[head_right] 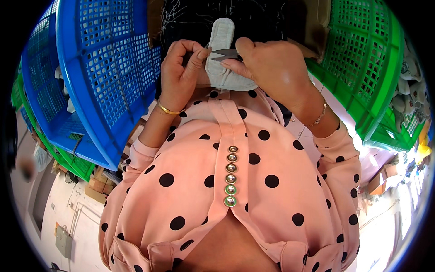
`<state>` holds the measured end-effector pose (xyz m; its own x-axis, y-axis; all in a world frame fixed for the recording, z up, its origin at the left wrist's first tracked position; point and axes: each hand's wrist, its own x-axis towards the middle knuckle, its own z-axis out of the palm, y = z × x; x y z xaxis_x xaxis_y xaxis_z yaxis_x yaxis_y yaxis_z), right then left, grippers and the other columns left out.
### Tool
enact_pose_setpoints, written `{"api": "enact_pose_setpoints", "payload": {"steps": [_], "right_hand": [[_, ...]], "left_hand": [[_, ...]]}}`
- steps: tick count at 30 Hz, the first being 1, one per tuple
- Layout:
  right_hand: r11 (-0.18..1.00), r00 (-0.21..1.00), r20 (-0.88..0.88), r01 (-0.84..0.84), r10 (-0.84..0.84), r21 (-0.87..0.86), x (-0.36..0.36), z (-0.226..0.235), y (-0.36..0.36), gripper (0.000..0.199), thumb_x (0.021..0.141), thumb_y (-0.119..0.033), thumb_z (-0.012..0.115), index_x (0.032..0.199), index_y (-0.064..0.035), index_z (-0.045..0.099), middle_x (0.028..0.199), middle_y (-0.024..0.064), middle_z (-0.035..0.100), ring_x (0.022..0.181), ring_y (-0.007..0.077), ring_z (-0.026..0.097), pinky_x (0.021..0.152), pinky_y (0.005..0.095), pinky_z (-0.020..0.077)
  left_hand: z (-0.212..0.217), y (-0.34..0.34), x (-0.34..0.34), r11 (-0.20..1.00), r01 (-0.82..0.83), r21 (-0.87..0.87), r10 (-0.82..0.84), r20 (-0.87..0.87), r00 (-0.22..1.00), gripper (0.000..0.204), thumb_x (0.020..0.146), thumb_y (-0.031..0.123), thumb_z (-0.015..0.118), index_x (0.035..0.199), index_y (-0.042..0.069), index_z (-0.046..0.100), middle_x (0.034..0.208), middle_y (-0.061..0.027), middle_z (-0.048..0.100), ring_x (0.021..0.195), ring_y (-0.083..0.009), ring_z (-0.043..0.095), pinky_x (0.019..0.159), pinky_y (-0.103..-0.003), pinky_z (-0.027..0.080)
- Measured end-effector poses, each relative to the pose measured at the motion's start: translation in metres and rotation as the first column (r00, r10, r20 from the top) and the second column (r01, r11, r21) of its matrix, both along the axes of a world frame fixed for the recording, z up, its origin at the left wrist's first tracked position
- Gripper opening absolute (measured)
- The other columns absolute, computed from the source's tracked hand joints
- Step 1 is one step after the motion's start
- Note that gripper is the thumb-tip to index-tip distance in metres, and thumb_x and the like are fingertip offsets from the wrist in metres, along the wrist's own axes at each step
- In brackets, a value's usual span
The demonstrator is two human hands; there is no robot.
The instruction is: The person sits on the floor and uses scissors to trim excess fabric and threads from the edges of light-colored slippers. They pick up slippers from a blue basket, cut the material, and place the finished items into a green basket.
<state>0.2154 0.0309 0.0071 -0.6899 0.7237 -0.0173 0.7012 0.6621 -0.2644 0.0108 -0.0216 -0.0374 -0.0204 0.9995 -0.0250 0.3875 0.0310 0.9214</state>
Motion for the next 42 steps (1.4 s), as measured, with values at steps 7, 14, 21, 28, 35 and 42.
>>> {"api": "enact_pose_setpoints", "payload": {"steps": [7,14,21,28,35,42], "right_hand": [[0.998,0.999,0.003,-0.039,0.039,0.045,-0.007,-0.002,0.001,0.04,0.087,-0.045,0.062,0.073,-0.0091,0.054,0.054,0.0054,0.056,0.048,0.0222,0.059,0.045,0.0313,0.0441],[0.993,0.997,-0.005,-0.079,0.08,0.082,-0.006,-0.009,0.001,0.039,0.088,-0.044,0.062,0.071,-0.01,0.053,0.053,0.0051,0.055,0.049,0.0209,0.059,0.046,0.032,0.0443],[0.87,0.919,-0.259,0.148,-0.297,-0.47,-0.001,-0.019,0.002,0.04,0.09,-0.041,0.063,0.078,-0.0038,0.057,0.057,0.0081,0.055,0.052,0.0228,0.057,0.051,0.032,0.0445],[0.54,0.736,-0.321,0.072,-0.596,-0.838,-0.005,-0.027,-0.008,0.033,0.092,-0.029,0.065,0.092,0.0028,0.061,0.066,0.0088,0.052,0.063,0.0089,0.046,0.058,0.0254,0.0435],[0.823,0.776,-0.428,0.195,-0.462,-0.534,-0.005,-0.004,-0.008,0.034,0.088,-0.032,0.07,0.1,-0.0029,0.059,0.069,0.0077,0.059,0.059,0.0182,0.059,0.057,0.0268,0.0459],[0.952,0.953,-0.002,0.304,-0.304,0.03,0.031,-0.005,0.014,0.02,0.084,-0.027,0.068,0.095,-0.0128,0.059,0.069,0.0061,0.061,0.063,0.0258,0.064,0.055,0.0355,0.048]], "left_hand": [[-0.002,-0.001,-0.001,1.0,0.008,0.028,-0.008,-0.012,1.0,0.02,0.09,0.021,0.067,0.087,0.003,0.059,0.083,-0.0057,0.06,0.079,-0.0227,0.052,0.066,-0.033,0.043],[-0.001,-0.001,0.0,0.994,0.021,0.105,-0.018,-0.025,1.0,0.019,0.09,0.019,0.067,0.088,0.003,0.058,0.083,-0.0056,0.06,0.078,-0.0213,0.052,0.065,-0.032,0.043],[-0.012,-0.006,-0.01,0.978,-0.198,-0.069,0.21,0.316,0.925,0.014,0.095,0.014,0.061,0.093,0.001,0.057,0.084,-0.0054,0.064,0.073,-0.0123,0.059,0.065,-0.025,0.048],[0.018,0.001,-0.022,0.991,0.094,-0.096,-0.094,0.005,0.996,0.026,0.086,0.026,0.071,0.1,0.004,0.065,0.086,-0.0064,0.067,0.085,-0.0187,0.06,0.075,-0.031,0.049],[0.034,0.0,-0.013,0.883,0.175,-0.434,0.029,0.425,0.905,0.029,0.085,0.027,0.076,0.094,0.002,0.063,0.076,0.0009,0.059,0.069,-0.0083,0.053,0.062,-0.023,0.045],[0.04,0.004,-0.013,0.933,0.167,-0.319,-0.008,0.447,0.895,0.024,0.093,0.018,0.067,0.107,0.001,0.057,0.09,0.0002,0.061,0.083,-0.0051,0.054,0.074,-0.021,0.046]]}}
